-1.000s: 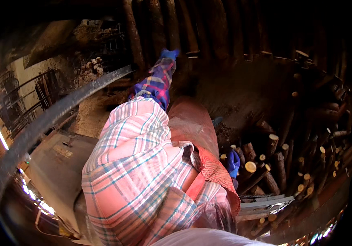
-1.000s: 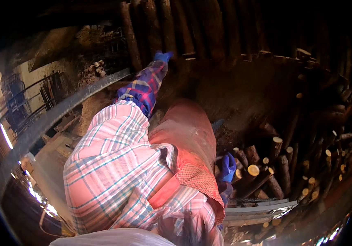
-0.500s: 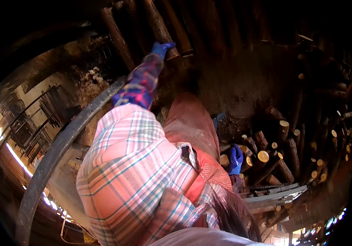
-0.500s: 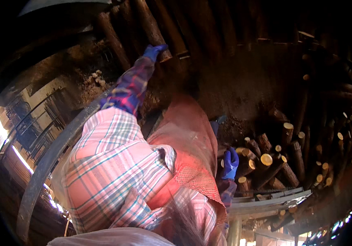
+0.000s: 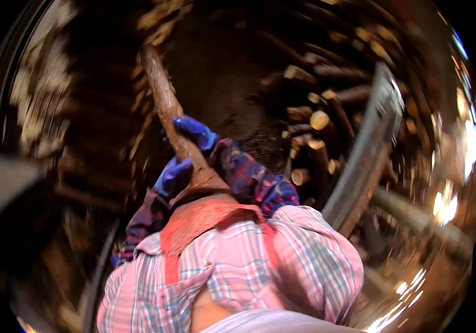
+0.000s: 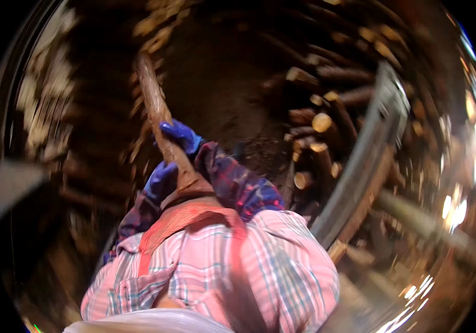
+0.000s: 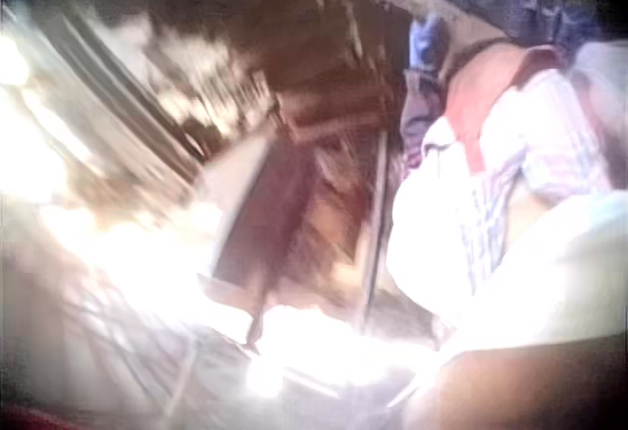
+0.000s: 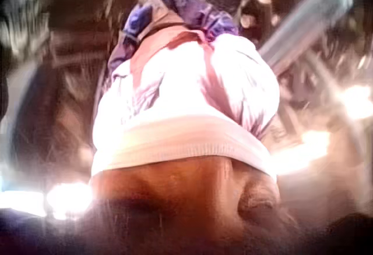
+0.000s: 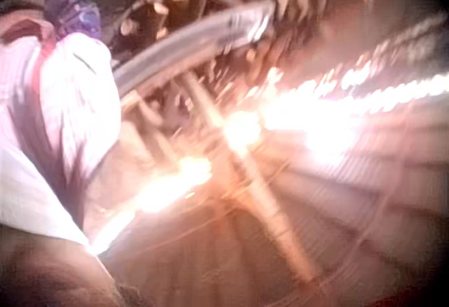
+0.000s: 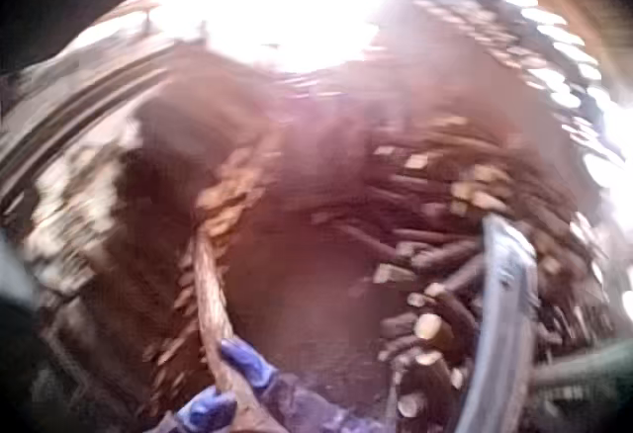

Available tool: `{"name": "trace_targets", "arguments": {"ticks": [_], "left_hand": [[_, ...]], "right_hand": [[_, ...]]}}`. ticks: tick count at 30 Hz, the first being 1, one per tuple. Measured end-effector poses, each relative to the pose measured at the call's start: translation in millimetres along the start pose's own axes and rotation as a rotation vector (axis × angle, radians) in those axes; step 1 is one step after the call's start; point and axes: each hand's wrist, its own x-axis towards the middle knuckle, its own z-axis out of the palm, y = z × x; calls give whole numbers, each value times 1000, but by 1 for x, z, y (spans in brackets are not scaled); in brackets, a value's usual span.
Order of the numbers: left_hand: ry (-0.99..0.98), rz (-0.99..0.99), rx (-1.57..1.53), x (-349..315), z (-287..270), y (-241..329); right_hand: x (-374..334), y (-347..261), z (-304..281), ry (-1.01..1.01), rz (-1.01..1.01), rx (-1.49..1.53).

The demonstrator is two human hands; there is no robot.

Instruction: The person repeatedly picks up cut logs from a pile on the ground and stacks them onto a metal rack. The person wears blue gloves and a plaid shirt while handling the logs one by one, arranging them in a neat pile on the rack.

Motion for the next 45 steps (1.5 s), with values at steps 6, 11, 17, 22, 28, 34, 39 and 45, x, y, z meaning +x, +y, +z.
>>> {"name": "trace_targets", "arguments": {"ticks": [6,11,17,22,28,34,39,45], "left_hand": [[-257,-144,883,170,120,-37],[-85,-47,789,247,200,-78],[-83,-205,813,249,216,-122],[-32,-291,816,237,215,-141],[-22,-263,770,231,198,-133],[156,-84,857,220,105,-118],[656,-171,509,188,-40,-107],[1074,-141,673,129,-242,-67]], "right_hand": [[-163,-131,-162,386,-602,-17],[-362,-252,-244,862,-1173,-173],[-565,-376,-278,1825,-1164,-1126],[-602,-373,-349,2132,-421,-1570],[-595,-326,-397,2097,-133,-1424],[-533,-339,-373,1950,-602,-1762],[-344,-279,-340,1381,-834,-1218],[-109,-91,-241,640,-412,-1244]]}}
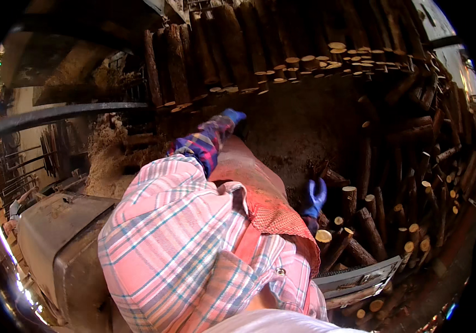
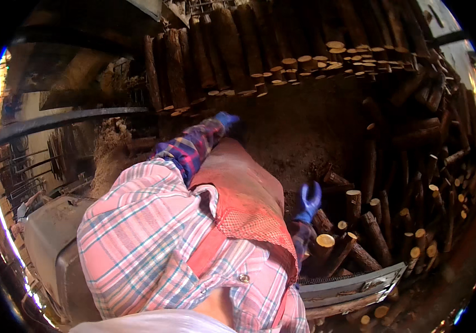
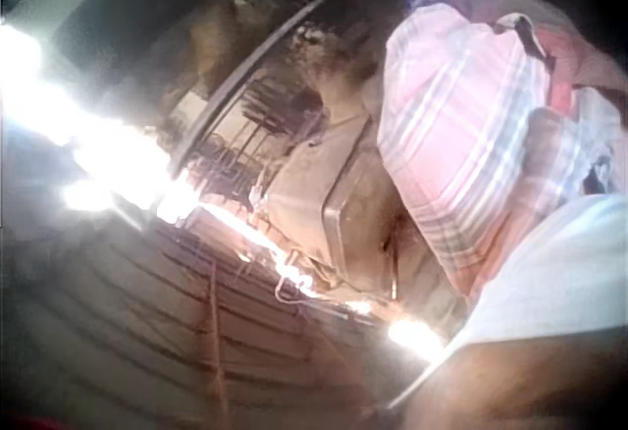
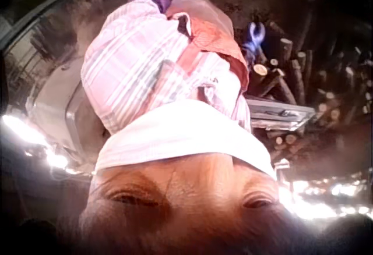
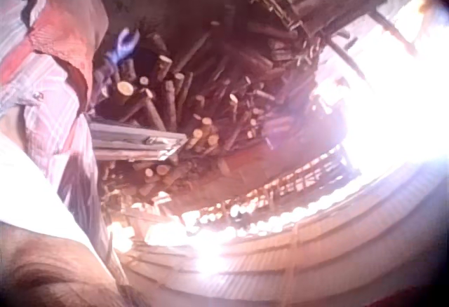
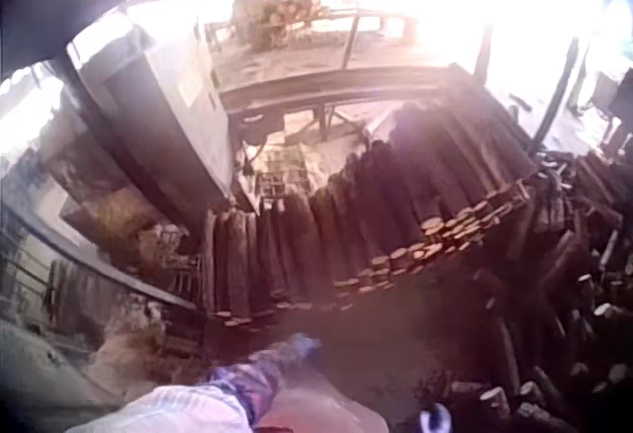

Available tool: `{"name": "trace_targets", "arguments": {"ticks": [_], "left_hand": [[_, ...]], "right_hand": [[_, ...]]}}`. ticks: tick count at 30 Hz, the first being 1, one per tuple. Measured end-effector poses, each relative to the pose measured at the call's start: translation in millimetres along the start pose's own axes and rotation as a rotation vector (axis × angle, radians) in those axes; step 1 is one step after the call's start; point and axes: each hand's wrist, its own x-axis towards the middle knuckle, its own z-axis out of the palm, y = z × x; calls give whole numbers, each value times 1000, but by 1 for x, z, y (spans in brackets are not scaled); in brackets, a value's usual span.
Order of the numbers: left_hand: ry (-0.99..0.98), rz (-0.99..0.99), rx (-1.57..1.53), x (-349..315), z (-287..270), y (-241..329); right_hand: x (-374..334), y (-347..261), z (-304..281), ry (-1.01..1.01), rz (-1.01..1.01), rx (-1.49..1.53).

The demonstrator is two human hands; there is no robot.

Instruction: The person repeatedly picks up cut logs from a pile on the ground and stacks them onto a metal rack. The person wears blue gloves and a plaid shirt while handling the logs one by one, arranging them in a neat pile on the rack.

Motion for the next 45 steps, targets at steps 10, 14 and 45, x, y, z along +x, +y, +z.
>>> {"name": "trace_targets", "arguments": {"ticks": [10,14,45], "left_hand": [[178,502,92,132,-71,-10],[291,626,-123,138,-66,23],[-588,600,-628,-135,-101,199]], "right_hand": [[33,-80,167,-564,456,219],[105,-14,288,-805,701,469],[79,-234,241,-720,204,1237]]}}
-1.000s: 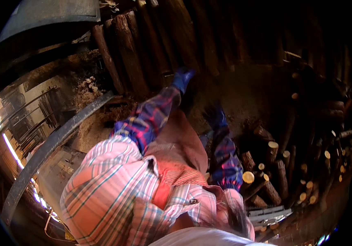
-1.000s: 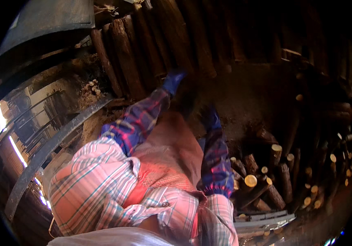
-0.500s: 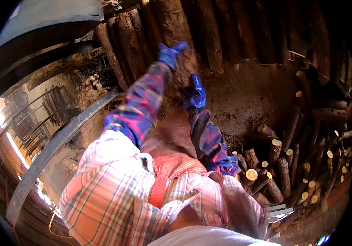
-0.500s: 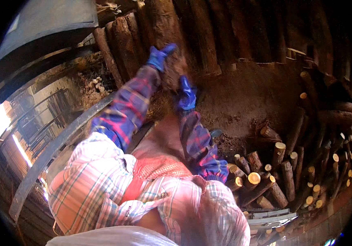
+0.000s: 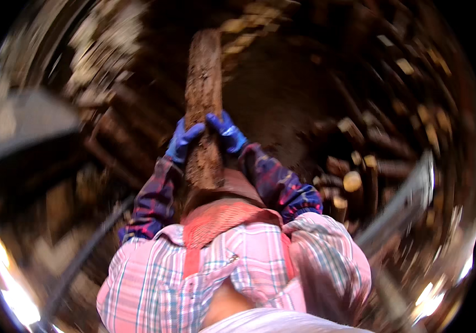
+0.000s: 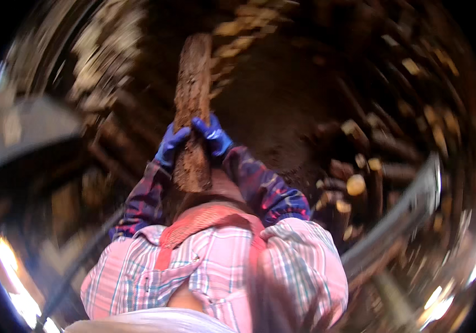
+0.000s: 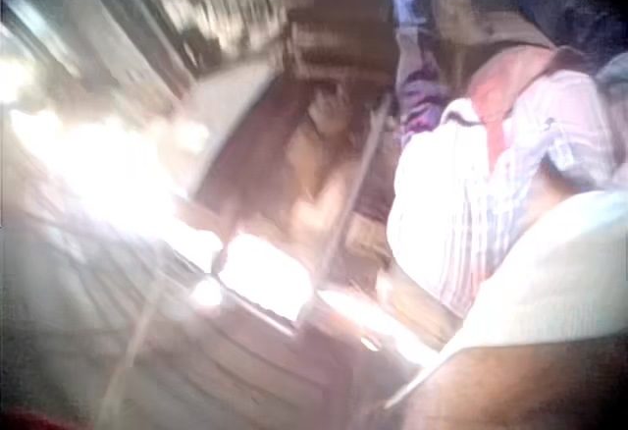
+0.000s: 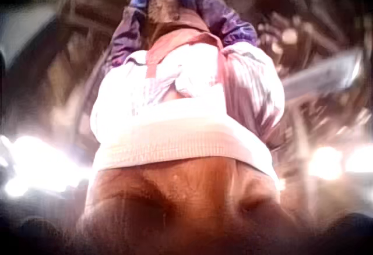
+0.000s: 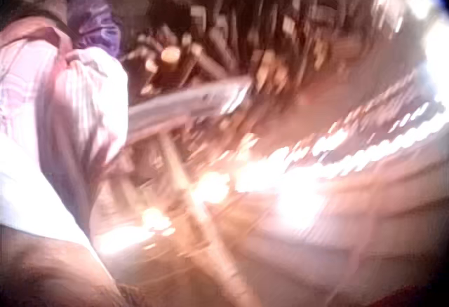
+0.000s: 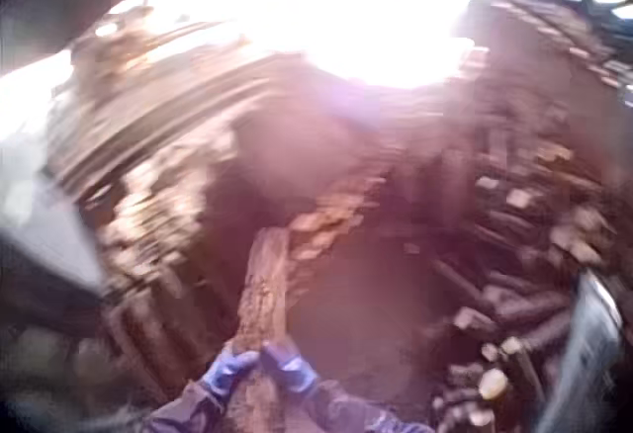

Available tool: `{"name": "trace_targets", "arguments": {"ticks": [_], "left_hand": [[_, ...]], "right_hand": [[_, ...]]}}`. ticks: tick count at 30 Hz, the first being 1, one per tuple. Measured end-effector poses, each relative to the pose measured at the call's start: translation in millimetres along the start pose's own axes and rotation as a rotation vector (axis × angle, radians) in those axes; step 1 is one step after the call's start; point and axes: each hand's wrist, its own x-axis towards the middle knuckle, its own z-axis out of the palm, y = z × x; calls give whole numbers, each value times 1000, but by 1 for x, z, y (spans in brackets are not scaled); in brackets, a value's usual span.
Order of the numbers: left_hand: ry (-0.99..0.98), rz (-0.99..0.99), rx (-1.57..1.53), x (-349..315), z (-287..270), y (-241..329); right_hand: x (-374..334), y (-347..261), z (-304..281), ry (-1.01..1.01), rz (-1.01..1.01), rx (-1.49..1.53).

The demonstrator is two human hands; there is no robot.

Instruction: The person repeatedly picks up cut logs from a pile on the ground and stacks them onto a metal rack. The person wears blue gloves and a plaid shirt while handling the logs one by one, arranging them in a neat pile on the rack.

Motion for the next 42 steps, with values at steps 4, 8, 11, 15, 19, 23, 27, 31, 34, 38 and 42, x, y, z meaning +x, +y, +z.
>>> {"name": "trace_targets", "arguments": {"ticks": [4,8,11,15,19,23,27,31,34,38,42], "left_hand": [[-278,-144,11,52,131,-45],[-462,-342,345,68,291,-94],[-619,-103,434,64,414,-114],[-916,150,467,35,524,-126],[-886,266,447,22,563,-124],[-755,-47,724,52,517,-135],[-497,-146,829,90,397,-172],[-128,-183,935,95,276,-193],[206,-143,1016,47,216,-198],[377,-361,857,3,187,-226],[382,-577,669,-21,120,-272]], "right_hand": [[-137,-41,-42,436,-388,-74],[-249,-85,-105,682,-599,105],[-317,-128,-157,697,-979,46],[-447,-210,-197,777,-1047,-155],[-587,-329,-199,808,-1150,-379],[-661,-382,-225,1458,-884,-1259],[-666,-354,-292,1861,-197,-1302],[-681,-342,-314,1633,-510,-1543],[-697,-360,-290,1748,-348,-1806],[-627,-390,-258,1590,-522,-1777],[-459,-331,-230,1036,-272,-1373]]}}
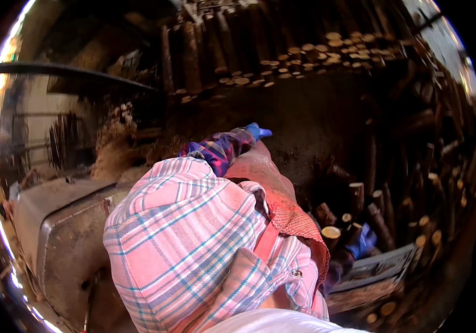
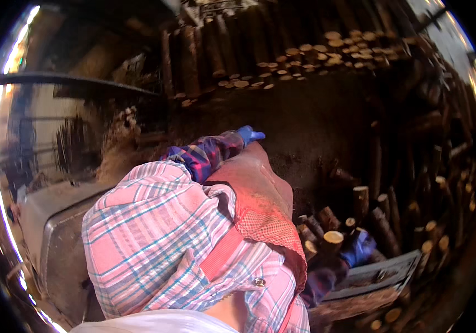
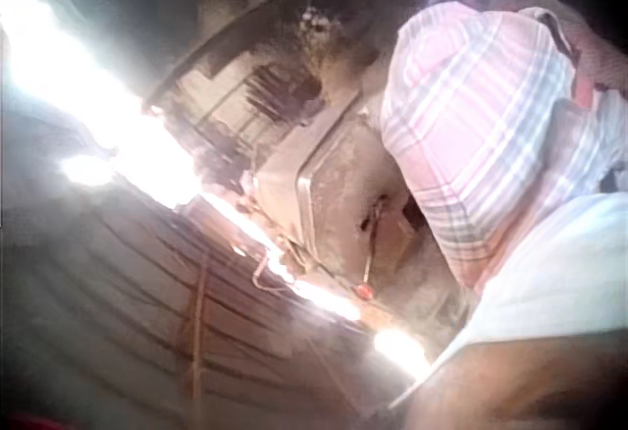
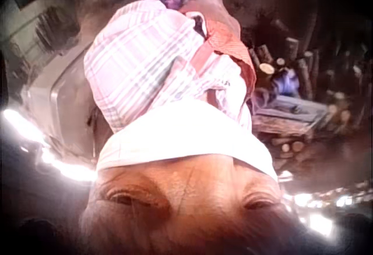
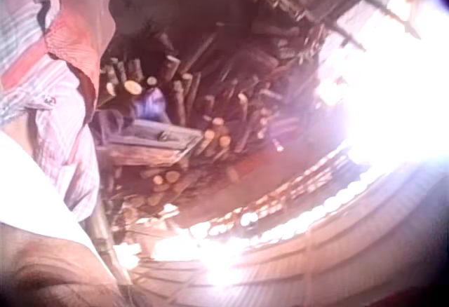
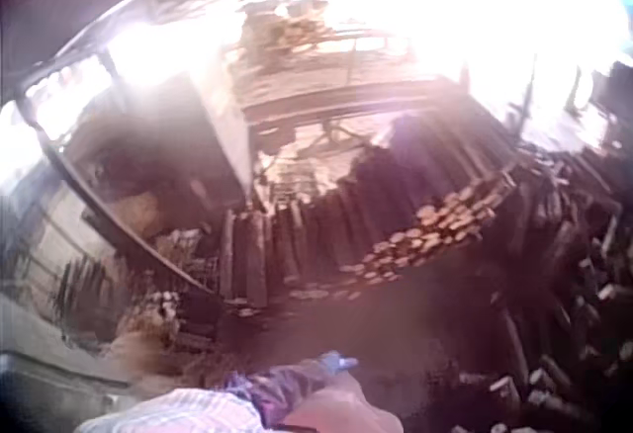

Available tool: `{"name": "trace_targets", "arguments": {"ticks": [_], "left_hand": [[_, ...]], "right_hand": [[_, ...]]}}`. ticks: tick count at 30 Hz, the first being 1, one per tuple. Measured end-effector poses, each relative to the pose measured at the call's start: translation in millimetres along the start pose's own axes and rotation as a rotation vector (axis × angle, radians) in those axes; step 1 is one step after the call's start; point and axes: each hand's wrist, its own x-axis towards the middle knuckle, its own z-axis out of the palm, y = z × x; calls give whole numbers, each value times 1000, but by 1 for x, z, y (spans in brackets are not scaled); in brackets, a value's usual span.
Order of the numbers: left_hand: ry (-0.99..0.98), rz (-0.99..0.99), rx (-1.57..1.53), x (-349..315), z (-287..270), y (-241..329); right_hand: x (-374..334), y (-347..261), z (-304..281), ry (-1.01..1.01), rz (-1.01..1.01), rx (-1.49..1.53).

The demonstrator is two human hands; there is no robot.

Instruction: The person repeatedly picks up cut logs from a pile on the ground and stacks them onto a metal rack. The person wears blue gloves and a plaid shirt while handling the logs one by one, arranging them in a neat pile on the rack.

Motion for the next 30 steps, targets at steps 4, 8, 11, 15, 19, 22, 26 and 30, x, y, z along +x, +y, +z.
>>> {"name": "trace_targets", "arguments": {"ticks": [4,8,11,15,19,22,26,30], "left_hand": [[217,96,-136,33,-53,-88],[411,-253,-469,47,-124,-146],[606,-286,-646,59,-189,-185],[745,-397,-713,80,-234,-209],[715,-634,-232,63,-192,-194],[830,-666,-238,21,-140,-183],[1003,-419,-304,-22,-108,-188],[811,-136,-715,-52,-130,-160]], "right_hand": [[-7,-68,192,-675,-237,95],[-51,-118,292,-872,22,-75],[-72,-142,330,-1035,-172,-176],[-81,-153,339,-1001,302,-51],[-82,-141,283,-926,177,-232],[-90,-120,225,-991,360,-212],[-93,-82,200,-944,507,-238],[-72,-76,249,-1090,318,-279]]}}
